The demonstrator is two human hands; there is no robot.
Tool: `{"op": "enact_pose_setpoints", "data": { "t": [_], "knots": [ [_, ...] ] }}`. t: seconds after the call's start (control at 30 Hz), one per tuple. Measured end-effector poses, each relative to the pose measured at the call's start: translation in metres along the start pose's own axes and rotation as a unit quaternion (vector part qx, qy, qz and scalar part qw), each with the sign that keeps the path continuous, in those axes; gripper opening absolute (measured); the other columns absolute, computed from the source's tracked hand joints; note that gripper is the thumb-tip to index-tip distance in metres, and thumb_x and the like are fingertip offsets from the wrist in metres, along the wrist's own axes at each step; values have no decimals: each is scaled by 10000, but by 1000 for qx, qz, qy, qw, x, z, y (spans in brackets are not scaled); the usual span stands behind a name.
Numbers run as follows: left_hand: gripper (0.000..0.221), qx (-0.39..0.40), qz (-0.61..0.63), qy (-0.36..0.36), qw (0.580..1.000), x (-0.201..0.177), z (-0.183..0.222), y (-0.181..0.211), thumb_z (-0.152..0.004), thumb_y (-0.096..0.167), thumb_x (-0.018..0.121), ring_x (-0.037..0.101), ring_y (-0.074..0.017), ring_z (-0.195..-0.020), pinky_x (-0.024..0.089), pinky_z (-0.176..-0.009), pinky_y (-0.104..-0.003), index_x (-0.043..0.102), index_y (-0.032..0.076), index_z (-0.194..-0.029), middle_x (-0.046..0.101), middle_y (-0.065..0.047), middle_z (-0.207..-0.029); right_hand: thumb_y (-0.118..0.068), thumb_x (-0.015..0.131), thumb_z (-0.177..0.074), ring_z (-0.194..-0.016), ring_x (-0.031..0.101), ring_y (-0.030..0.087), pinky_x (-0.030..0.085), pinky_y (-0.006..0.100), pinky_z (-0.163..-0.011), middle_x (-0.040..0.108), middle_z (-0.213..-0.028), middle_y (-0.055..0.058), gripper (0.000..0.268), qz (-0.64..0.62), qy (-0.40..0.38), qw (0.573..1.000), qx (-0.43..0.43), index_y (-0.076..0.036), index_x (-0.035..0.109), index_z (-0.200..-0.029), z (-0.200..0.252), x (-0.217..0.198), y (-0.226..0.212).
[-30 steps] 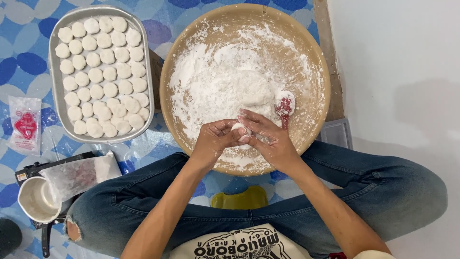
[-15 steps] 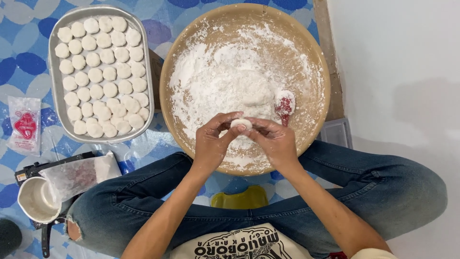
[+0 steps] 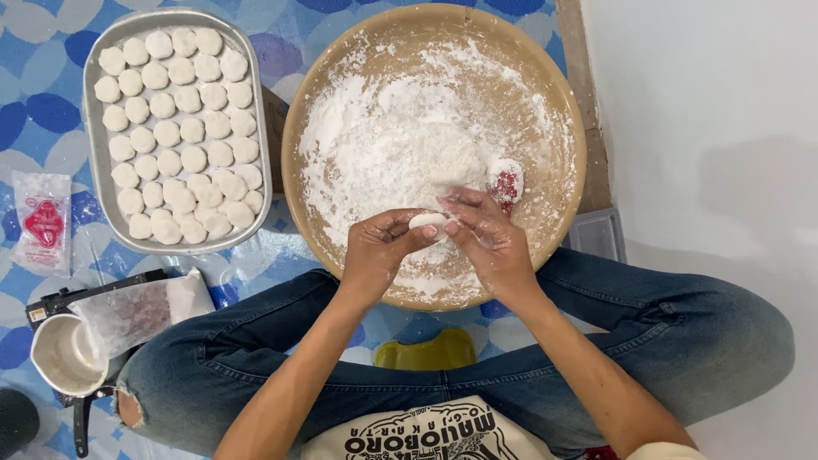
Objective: Forming small dough balls by hand and placing them on a tray
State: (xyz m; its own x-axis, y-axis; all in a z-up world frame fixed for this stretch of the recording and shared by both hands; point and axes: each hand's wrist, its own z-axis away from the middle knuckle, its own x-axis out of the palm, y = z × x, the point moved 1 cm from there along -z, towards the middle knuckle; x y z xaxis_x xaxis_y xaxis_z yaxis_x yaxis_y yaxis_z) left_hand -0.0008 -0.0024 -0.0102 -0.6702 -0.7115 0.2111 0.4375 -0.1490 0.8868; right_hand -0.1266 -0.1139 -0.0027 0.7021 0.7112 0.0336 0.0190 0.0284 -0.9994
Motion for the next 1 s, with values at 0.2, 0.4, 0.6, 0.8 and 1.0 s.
{"op": "enact_pose_setpoints", "data": {
  "t": [0.2,0.4,0.6,0.8,1.0],
  "knots": [
    [305,-45,70,-24,996,-4,-1,1,-874,99,779,735,-249,-949,651,-832,-403,735,-61,-1130,776,-214,-981,-48,677,-955,-1130,650,250,540,391,-968,641,-1247,206,277,-59,-10,998,3,-9,707,-1227,5,1,14],
    [340,-62,83,-44,994,2,3,5,-847,59,783,743,-299,-947,656,-824,-426,712,-94,-1141,762,-244,-1015,-49,683,-949,-1145,638,204,557,356,-969,643,-1283,167,337,-75,0,997,25,-7,660,-1283,6,2,17],
    [462,-48,41,-88,994,13,2,12,-742,-33,845,747,-233,-923,649,-844,-358,703,-78,-1179,773,-217,-1002,-138,679,-950,-1147,656,230,561,365,-985,685,-1257,191,428,-141,34,985,90,-20,607,-1355,0,1,4],
    [427,-58,40,-137,988,24,2,35,-797,-30,799,719,-194,-930,628,-845,-353,697,-73,-1209,766,-169,-1027,-164,664,-966,-1181,640,168,558,280,-962,707,-1264,154,394,-134,102,977,127,3,634,-1321,-10,2,-42],
    [268,87,97,-15,991,47,13,93,-894,62,746,740,-159,-895,635,-821,-341,732,-57,-1134,779,-169,-919,-114,745,-859,-1068,725,307,633,524,-871,714,-1211,157,535,-235,66,955,170,-53,574,-1363,-19,-5,-59]
  ]
}}
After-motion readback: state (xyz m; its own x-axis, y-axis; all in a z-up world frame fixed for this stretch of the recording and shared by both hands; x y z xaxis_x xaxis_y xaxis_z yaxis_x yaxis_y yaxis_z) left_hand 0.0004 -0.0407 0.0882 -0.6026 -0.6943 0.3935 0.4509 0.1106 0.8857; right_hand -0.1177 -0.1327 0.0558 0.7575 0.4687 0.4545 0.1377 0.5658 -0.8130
